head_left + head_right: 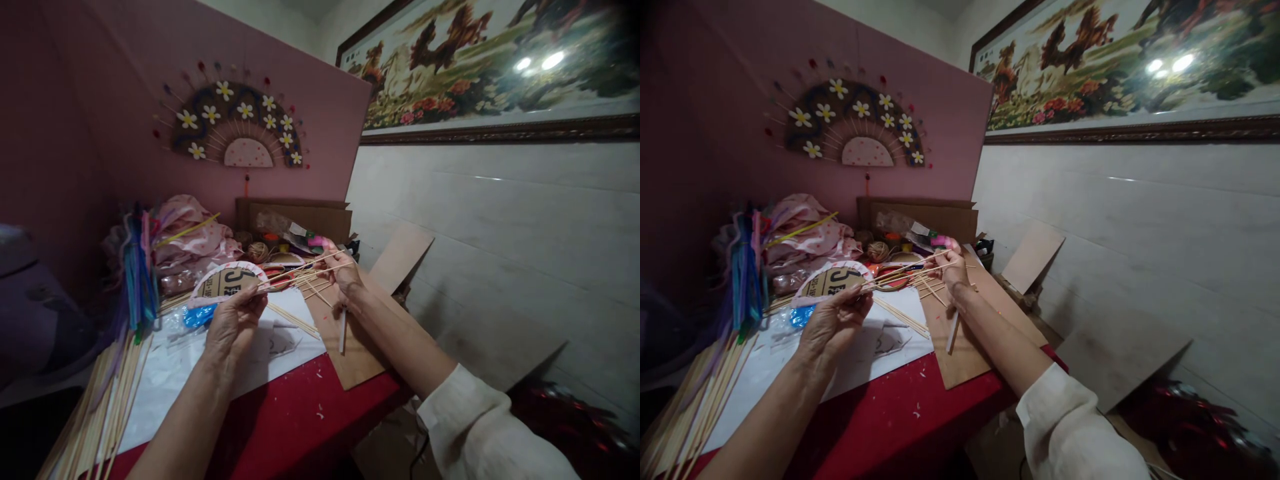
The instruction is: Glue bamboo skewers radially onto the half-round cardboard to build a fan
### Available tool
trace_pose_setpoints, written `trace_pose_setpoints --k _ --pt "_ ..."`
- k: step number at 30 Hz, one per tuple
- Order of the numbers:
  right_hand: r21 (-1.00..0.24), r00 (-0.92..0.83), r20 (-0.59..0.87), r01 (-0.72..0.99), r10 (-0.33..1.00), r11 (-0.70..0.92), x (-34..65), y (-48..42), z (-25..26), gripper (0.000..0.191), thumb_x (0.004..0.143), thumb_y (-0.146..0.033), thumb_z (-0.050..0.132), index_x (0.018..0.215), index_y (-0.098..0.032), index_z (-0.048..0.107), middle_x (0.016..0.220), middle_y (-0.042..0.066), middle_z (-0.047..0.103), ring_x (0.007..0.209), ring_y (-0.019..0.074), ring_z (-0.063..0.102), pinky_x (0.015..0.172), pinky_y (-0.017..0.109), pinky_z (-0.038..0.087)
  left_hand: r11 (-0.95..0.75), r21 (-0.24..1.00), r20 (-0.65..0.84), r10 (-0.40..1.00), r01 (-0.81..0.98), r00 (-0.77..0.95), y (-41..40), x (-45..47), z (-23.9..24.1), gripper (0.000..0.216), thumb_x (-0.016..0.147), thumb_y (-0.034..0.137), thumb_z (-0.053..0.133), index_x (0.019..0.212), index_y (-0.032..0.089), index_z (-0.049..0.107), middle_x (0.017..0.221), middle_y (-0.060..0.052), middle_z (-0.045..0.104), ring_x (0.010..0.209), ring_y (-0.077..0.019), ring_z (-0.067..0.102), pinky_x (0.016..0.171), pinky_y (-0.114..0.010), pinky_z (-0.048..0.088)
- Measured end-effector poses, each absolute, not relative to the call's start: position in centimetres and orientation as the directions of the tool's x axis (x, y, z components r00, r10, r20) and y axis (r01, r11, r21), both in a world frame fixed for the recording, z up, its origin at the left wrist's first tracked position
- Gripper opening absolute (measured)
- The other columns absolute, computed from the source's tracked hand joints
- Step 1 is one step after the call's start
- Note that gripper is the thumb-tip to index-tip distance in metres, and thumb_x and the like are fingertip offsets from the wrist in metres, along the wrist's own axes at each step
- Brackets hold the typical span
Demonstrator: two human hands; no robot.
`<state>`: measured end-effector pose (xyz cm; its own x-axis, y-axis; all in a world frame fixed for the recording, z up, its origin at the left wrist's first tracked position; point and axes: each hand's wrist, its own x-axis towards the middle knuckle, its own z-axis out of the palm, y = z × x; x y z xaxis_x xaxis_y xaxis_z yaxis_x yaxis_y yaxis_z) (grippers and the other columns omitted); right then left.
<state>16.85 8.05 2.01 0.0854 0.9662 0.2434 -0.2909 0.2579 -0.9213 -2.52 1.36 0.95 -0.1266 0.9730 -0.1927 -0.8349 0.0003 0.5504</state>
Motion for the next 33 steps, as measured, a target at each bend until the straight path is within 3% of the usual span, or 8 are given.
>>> trace_pose_setpoints --k 9,14,24,33 --pt "-0.918 0.058 0.3 -0.254 0.952 0.304 17.4 8.9 4.6 0.017 0.085 -0.029 0.052 0.076 -0.016 0.053 0.077 0.002 0.066 0.055 0.0081 0.061 0.036 0.012 0.04 0.007 0.556 -0.209 0.969 -0.831 -0.132 1.3 -2.6 0.9 0.015 0.071 -0.004 0.051 0.067 0.005 0.061 0.06 -0.007 0.065 0.054 -0.011 0.061 0.053 -0.02 0.053" --pt "-0.899 0.024 0.338 -0.287 0.941 0.33 17.2 10.0 5.7 0.016 0.085 -0.03 0.052 0.076 -0.017 0.052 0.082 0.002 0.067 0.055 0.0076 0.06 0.038 0.014 0.043 0.008 0.554 -0.22 0.966 -0.832 -0.137 1.4 -2.5 1.0 0.015 0.071 -0.004 0.05 0.068 0.005 0.062 0.059 -0.007 0.065 0.053 -0.0109 0.061 0.052 -0.019 0.052" --pt "-0.886 0.034 0.268 -0.385 0.963 0.26 17.3 11.9 8.2 0.016 0.089 -0.026 0.048 0.075 -0.018 0.048 0.067 -0.004 0.065 0.049 0.0056 0.059 0.035 0.013 0.037 -0.007 0.526 -0.178 0.977 -0.851 -0.119 1.2 -2.5 1.3 0.016 0.07 -0.004 0.05 0.069 0.006 0.063 0.062 -0.008 0.066 0.057 -0.0119 0.062 0.055 -0.019 0.053" --pt "-0.868 0.019 0.333 -0.385 0.943 0.314 17.6 12.1 10.2 0.015 0.089 -0.025 0.047 0.076 -0.018 0.049 0.062 -0.005 0.065 0.046 0.0059 0.06 0.032 0.012 0.036 0.0 0.502 -0.171 0.98 -0.865 -0.099 1.0 -2.6 1.5 0.015 0.071 -0.004 0.05 0.072 0.005 0.062 0.064 -0.009 0.067 0.058 -0.0119 0.062 0.056 -0.02 0.053"
